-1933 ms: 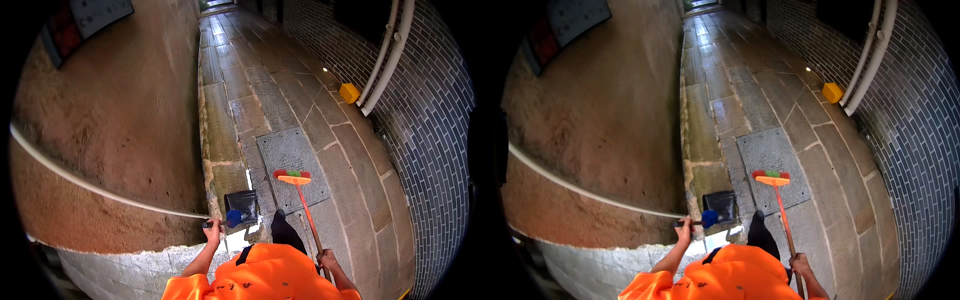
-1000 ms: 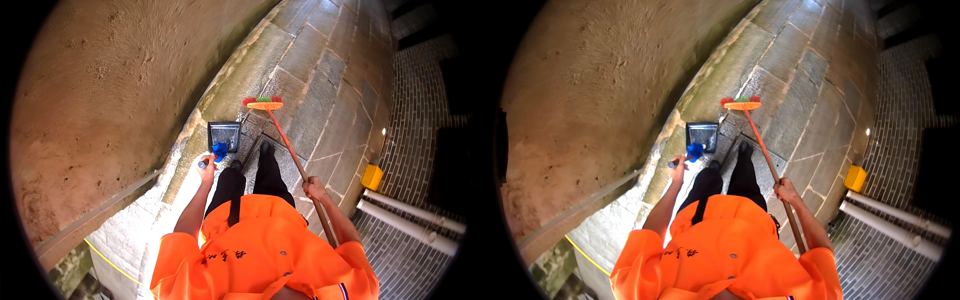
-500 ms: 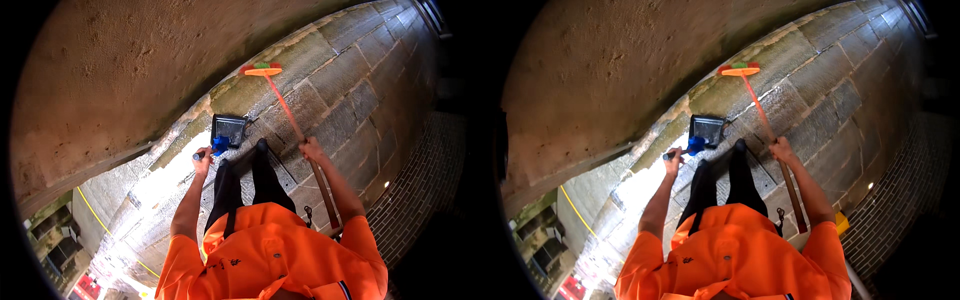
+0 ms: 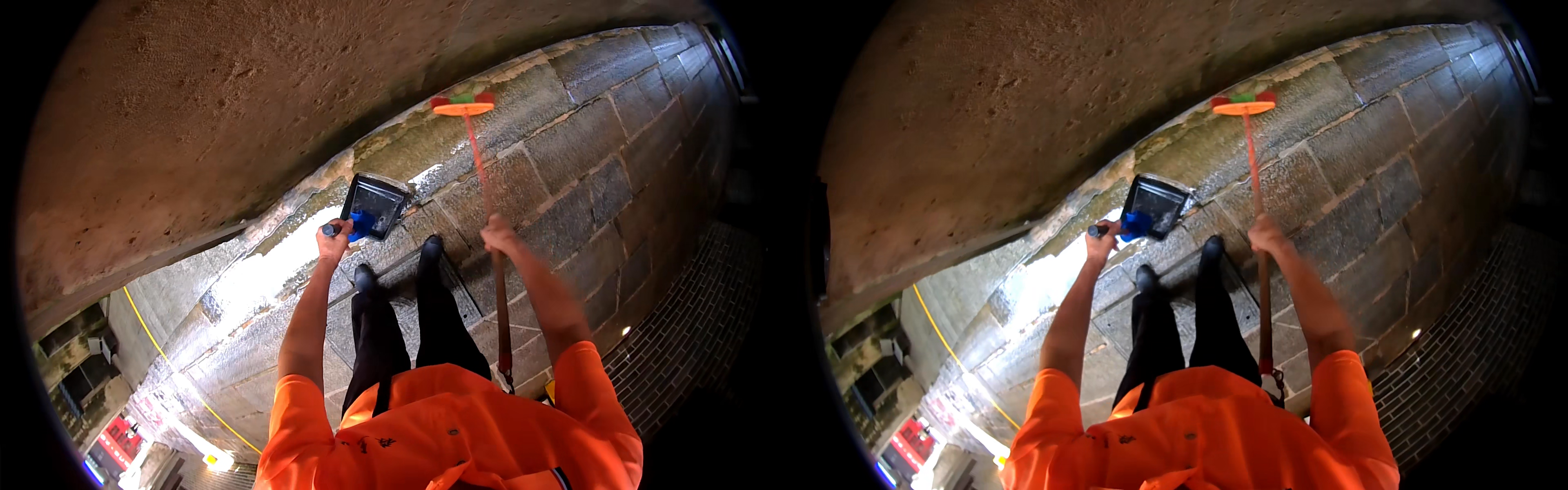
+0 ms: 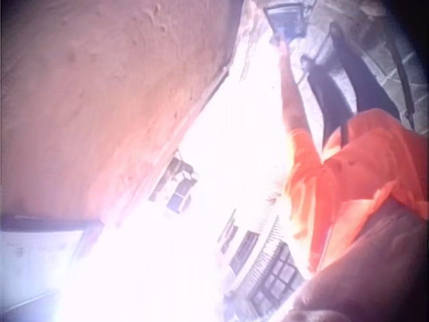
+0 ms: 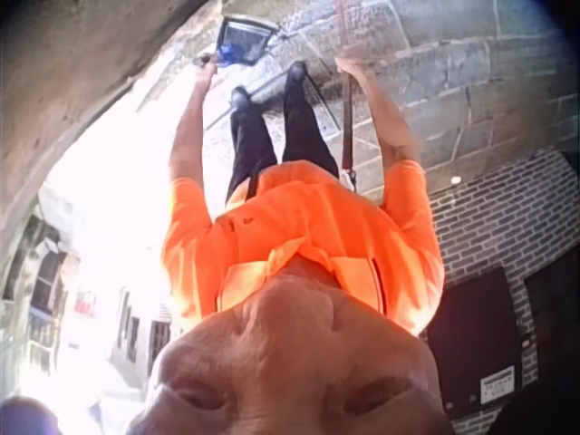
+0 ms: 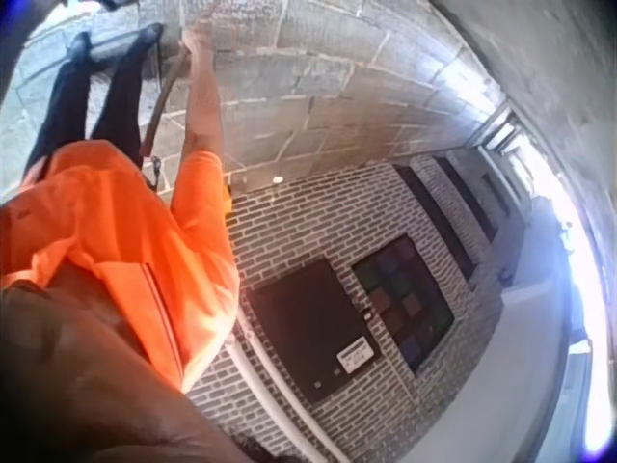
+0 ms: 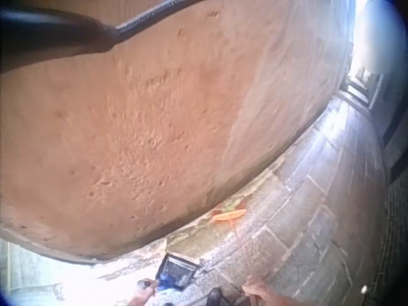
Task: The person sweeps debris from a tiled walkway into a dustpan using a broom. They move along the path, sweeping near planters and walls, then collect the swept debris into the dustpan.
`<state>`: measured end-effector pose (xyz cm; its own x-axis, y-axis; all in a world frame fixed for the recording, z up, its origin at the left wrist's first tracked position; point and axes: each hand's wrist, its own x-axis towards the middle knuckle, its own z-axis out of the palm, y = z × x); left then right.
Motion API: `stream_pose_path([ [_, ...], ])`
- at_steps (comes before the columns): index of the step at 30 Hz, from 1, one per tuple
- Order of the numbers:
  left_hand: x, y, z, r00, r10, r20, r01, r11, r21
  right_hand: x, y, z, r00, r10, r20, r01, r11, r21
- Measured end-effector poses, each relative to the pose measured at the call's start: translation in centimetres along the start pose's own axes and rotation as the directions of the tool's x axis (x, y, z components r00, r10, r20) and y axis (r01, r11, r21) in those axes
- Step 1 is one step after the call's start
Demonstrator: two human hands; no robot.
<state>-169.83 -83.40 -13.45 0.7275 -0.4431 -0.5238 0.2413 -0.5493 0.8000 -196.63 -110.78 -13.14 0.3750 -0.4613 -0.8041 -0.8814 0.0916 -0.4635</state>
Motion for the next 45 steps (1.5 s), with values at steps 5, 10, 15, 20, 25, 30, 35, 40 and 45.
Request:
stream_pose_path([
  [5, 1.9, -1.8, -1.1, 1.000, -0.016, -0.009, 0.015, 0.999, -0.038, -10.0, 9.3, 5.7, 0.889, -0.015, 0.458, 0.113, 0.975, -0.189],
  [10, 1.6, -2.9, -1.9, 1.000, -0.020, -0.023, 0.019, 0.999, -0.040, -20.6, 1.2, -1.8, 0.932, 0.232, 0.277, -0.196, 0.969, -0.151],
  [15, 2.2, -6.7, -1.2, 0.966, 0.249, -0.062, -0.241, 0.963, 0.120, -7.5, -0.9, -2.4, 0.984, 0.139, 0.111, -0.130, 0.988, -0.086],
  [20, 0.4, -6.4, -0.4, 0.974, 0.211, -0.085, -0.198, 0.971, 0.137, -2.8, -0.2, 10.1, 0.945, 0.070, 0.320, -0.030, 0.991, -0.129],
  [25, 0.1, -7.0, -0.5, 0.985, 0.091, -0.144, -0.071, 0.988, 0.136, -15.7, 1.6, 9.9, 0.850, 0.156, 0.504, -0.089, 0.984, -0.155],
  [30, -1.6, -10.3, -2.5, 0.984, 0.025, -0.175, -0.044, 0.994, -0.103, -24.8, -3.5, 2.9, 0.896, 0.309, 0.320, -0.281, 0.951, -0.131],
  [35, -6.2, -7.5, -8.9, 0.999, -0.048, 0.024, 0.053, 0.971, -0.232, -13.2, -0.6, -1.8, 0.958, 0.270, 0.096, -0.285, 0.936, 0.206],
  [40, -8.7, -10.1, -14.9, 0.986, 0.139, 0.093, -0.125, 0.983, -0.136, -0.8, -4.8, -2.5, 0.972, 0.220, -0.081, -0.173, 0.909, 0.380],
  [45, -9.2, -13.2, -20.3, 0.985, 0.143, 0.099, -0.132, 0.985, -0.108, 0.0, 1.0, 4.0, 0.995, 0.006, 0.104, -0.033, 0.965, 0.259],
])
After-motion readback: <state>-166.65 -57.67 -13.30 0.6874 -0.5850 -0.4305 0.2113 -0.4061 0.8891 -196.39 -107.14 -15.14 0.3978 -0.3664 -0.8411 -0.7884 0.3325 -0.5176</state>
